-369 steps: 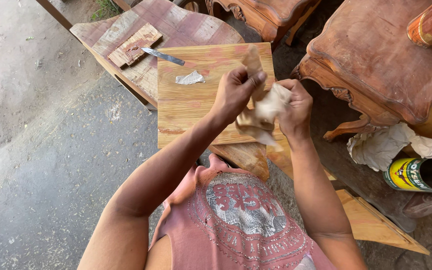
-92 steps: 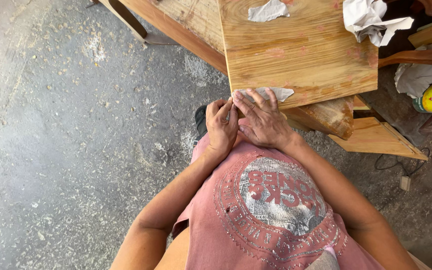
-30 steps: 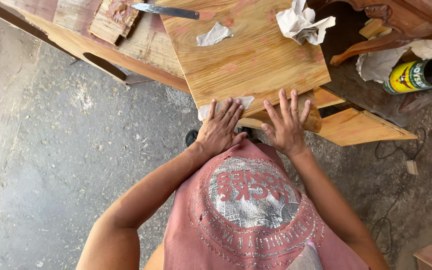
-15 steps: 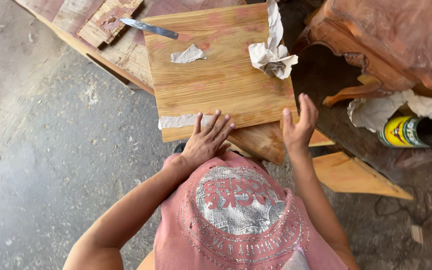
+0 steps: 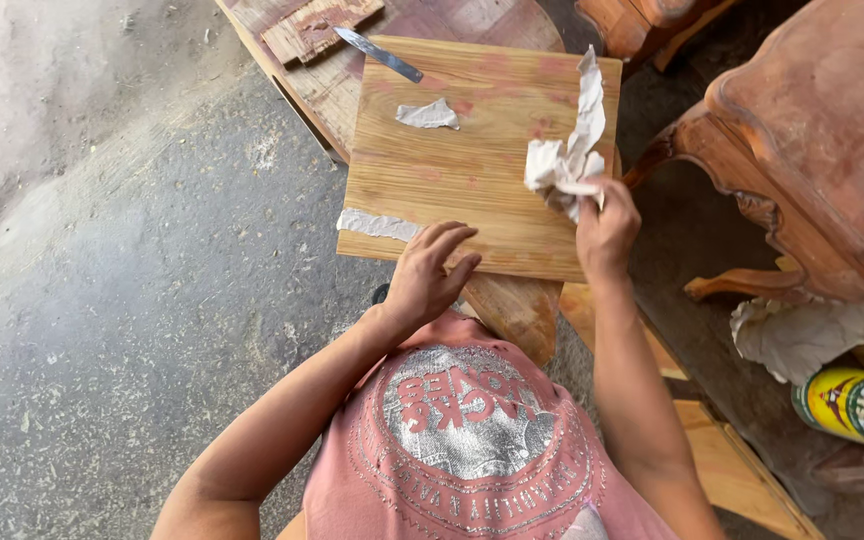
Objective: The person tears strips of paper masking tape by hand and presses them along the edge of a wooden furniture panel, smoothing each strip down. They then use a small knife to trim and scrape the taped edge and reposition the panel on the workbench.
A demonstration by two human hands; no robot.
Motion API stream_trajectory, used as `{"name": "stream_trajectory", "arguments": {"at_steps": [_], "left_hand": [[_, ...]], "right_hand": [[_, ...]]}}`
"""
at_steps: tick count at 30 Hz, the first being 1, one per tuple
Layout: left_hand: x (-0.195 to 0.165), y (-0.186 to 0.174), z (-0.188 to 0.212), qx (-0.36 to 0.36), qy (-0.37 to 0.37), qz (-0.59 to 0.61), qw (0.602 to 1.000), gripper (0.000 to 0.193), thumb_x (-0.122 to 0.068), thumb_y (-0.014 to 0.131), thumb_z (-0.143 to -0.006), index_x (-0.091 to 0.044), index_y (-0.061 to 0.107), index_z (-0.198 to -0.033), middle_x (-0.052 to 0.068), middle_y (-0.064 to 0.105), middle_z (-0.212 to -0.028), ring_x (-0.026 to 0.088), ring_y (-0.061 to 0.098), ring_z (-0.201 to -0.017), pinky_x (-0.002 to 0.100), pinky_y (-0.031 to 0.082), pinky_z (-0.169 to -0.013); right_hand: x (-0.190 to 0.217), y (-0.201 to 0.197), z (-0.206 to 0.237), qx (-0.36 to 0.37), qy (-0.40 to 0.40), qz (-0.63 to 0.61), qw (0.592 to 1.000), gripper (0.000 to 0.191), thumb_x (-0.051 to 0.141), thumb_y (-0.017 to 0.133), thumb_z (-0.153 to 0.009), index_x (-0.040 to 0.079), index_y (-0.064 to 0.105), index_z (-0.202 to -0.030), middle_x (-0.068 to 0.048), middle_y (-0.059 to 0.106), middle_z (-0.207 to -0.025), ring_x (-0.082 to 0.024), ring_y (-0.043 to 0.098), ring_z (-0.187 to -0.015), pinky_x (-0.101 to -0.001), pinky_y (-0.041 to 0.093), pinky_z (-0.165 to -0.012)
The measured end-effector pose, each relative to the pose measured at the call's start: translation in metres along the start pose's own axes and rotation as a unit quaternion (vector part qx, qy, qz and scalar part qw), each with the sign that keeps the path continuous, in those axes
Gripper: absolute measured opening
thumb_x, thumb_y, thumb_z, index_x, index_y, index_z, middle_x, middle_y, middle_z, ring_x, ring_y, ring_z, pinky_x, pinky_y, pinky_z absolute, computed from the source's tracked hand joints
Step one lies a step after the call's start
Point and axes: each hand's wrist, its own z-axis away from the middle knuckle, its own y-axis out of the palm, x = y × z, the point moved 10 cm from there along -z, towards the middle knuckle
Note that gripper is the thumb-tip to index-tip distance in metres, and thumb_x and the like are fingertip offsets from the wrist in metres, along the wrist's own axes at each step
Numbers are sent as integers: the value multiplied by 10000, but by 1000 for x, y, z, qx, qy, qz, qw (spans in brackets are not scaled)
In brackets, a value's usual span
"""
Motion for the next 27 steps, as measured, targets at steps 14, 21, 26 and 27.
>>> {"name": "stream_trajectory", "arguments": {"at_steps": [14,21,26,27], "left_hand": [[62,8,-93,-68,-167,342,922,406,-232,838,-926,74,676,-1138,92,635,-949,115,576,-842,281,505,-713],[28,0,-92,-67,-225,298,925,148,-144,771,-906,2,765,-884,-4,663,-673,43,519,-598,257,417,-518],[-8,-1,-93,-7,-142,249,958,147,-176,759,-915,-34,746,-949,-7,728,-719,25,608,-645,237,492,-561],[-16,-1,-95,1,-122,262,957,154,-185,756,-921,-36,739,-957,-9,745,-740,20,627,-664,235,503,-573]], "right_hand": [[111,-42,43,189,-83,-106,973,384,-105,692,-739,64,735,-1081,-149,684,-1197,-310,661,-1144,-379,540,-983],[110,-84,-1,125,-5,-108,986,507,-41,541,-873,22,610,-1371,-165,643,-1414,-317,597,-1379,-402,419,-1235],[139,-41,-22,187,-77,-113,973,531,91,740,-935,-43,565,-1417,-213,632,-1386,-299,579,-1324,-412,447,-1129],[133,-22,-28,212,-47,-102,971,417,95,729,-971,-18,613,-1355,-181,674,-1293,-275,603,-1244,-399,482,-1051]]}}
